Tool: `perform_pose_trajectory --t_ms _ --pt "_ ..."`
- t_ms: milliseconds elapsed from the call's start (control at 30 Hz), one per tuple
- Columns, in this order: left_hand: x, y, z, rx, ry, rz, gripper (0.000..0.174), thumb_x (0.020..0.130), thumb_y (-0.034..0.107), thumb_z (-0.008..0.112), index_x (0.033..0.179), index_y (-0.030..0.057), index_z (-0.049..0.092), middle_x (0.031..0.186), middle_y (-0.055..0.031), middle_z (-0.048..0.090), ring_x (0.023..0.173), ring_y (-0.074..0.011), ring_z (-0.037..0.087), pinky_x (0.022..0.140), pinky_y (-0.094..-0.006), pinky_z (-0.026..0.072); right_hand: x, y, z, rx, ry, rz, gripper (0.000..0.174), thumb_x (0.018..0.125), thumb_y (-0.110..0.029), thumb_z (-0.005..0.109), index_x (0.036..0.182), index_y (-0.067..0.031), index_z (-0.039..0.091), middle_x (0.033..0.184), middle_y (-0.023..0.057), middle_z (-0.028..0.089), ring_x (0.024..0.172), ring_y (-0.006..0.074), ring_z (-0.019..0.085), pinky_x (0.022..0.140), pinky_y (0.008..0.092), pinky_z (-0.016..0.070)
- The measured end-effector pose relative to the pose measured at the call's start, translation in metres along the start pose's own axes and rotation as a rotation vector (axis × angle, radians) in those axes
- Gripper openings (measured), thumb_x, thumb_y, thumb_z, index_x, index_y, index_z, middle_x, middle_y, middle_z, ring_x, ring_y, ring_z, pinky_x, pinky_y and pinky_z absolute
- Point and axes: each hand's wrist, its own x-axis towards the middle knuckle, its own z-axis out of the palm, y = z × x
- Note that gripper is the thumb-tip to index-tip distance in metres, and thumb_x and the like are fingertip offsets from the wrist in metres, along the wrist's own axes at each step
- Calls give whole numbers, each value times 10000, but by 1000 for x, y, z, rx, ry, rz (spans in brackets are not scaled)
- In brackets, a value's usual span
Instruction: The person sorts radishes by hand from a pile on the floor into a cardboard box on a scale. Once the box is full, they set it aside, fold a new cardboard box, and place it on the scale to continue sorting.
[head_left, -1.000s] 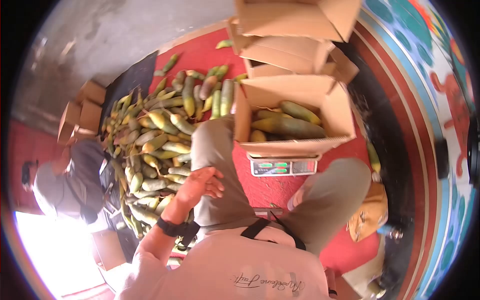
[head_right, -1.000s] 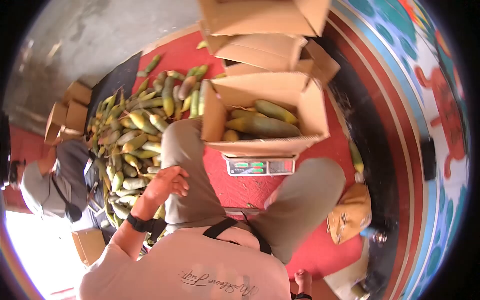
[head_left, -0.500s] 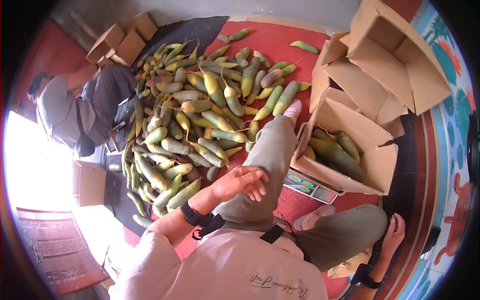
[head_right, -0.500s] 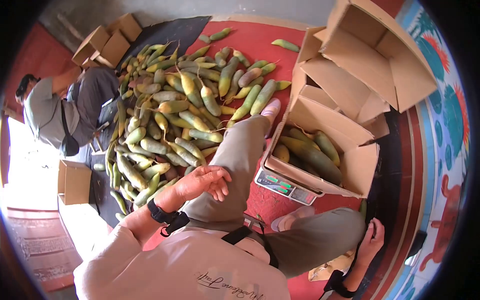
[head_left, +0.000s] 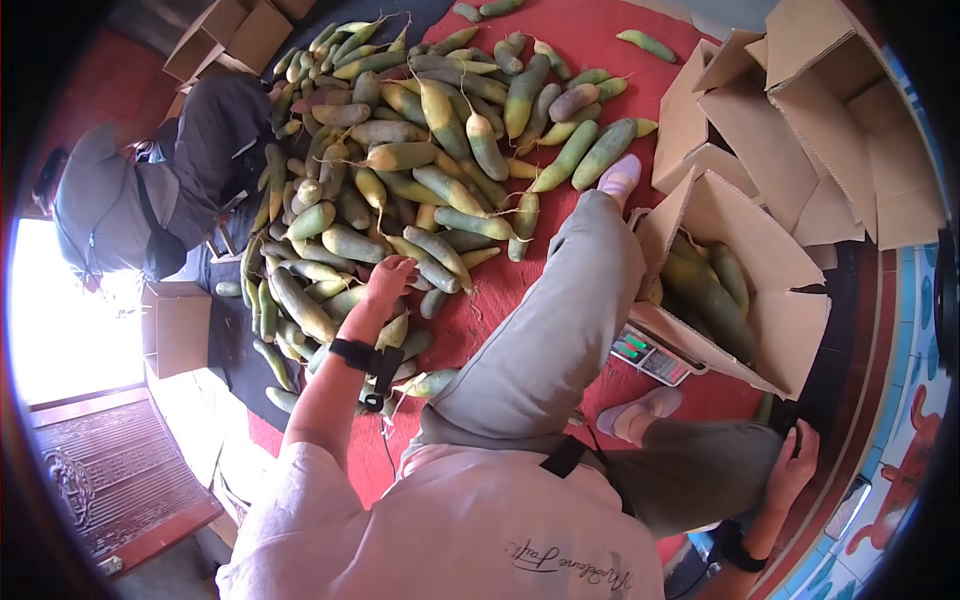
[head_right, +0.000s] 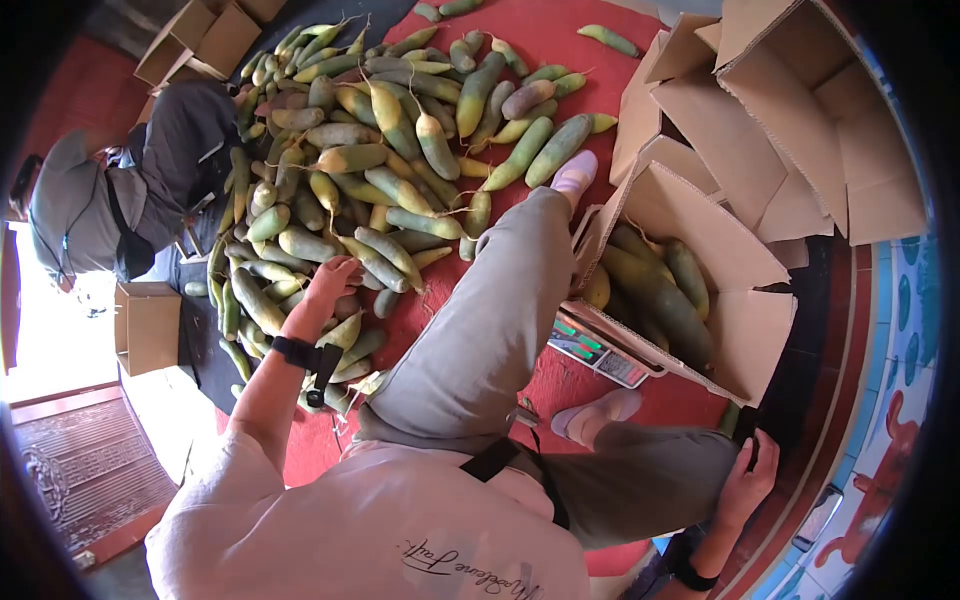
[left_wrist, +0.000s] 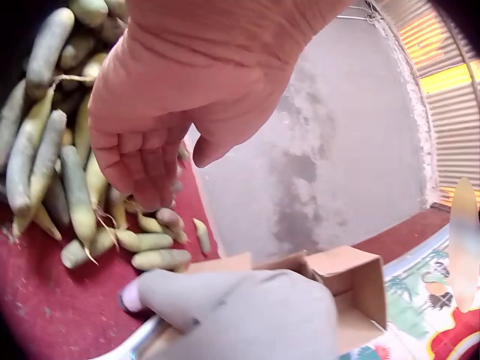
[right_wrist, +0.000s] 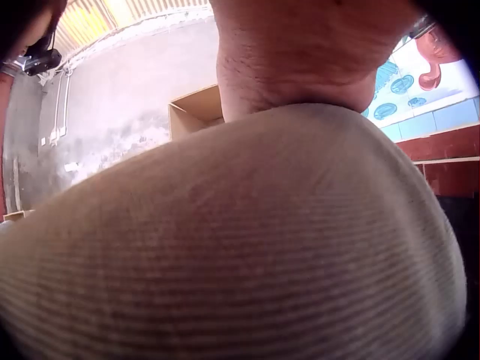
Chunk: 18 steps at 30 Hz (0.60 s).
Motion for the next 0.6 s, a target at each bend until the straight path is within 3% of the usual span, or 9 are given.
perform_pose_trajectory --t_ms 100,167,267,367,500,600 --pt "31 -29 -9 131 137 -37 344 832 294 580 1058 34 582 914 -94 649 848 -214 611 717 -338 482 0 5 -1 -22 -16 5 172 857 -43 524 1013 19 561 965 172 581 889 336 572 794 373 450" --pt "48 -49 -15 473 227 37 419 787 308 608 1084 16 566 935 -144 641 892 -315 600 792 -379 469 -7 13 -3 -34 -40 24 170 856 -40 524 1011 18 564 964 171 581 892 337 573 792 377 450" --pt "65 -66 -16 511 224 153 453 765 313 611 1103 17 560 1002 -189 610 949 -374 568 870 -386 440 -18 24 -2 -61 -31 62 166 858 -41 526 1007 18 567 956 171 583 891 340 575 783 382 453" --pt "73 -66 -12 755 287 227 455 759 310 610 1112 27 562 1060 -192 583 1029 -345 542 903 -385 428 -21 23 -1 -85 -43 78 161 861 -39 523 1005 18 570 946 171 584 881 337 580 772 381 456" --pt "64 -56 0 856 250 188 477 753 315 609 1141 44 547 1121 -200 551 1082 -338 508 943 -393 406 -22 20 -1 -90 -40 68 157 870 -37 512 1005 13 574 943 169 585 872 334 583 760 381 459" --pt "57 -72 11 958 207 49 551 739 355 623 1195 67 510 1208 -198 500 1120 -351 480 962 -404 394 -26 23 1 -88 -39 89 154 877 -41 507 1003 12 577 940 167 585 869 331 583 754 381 458"
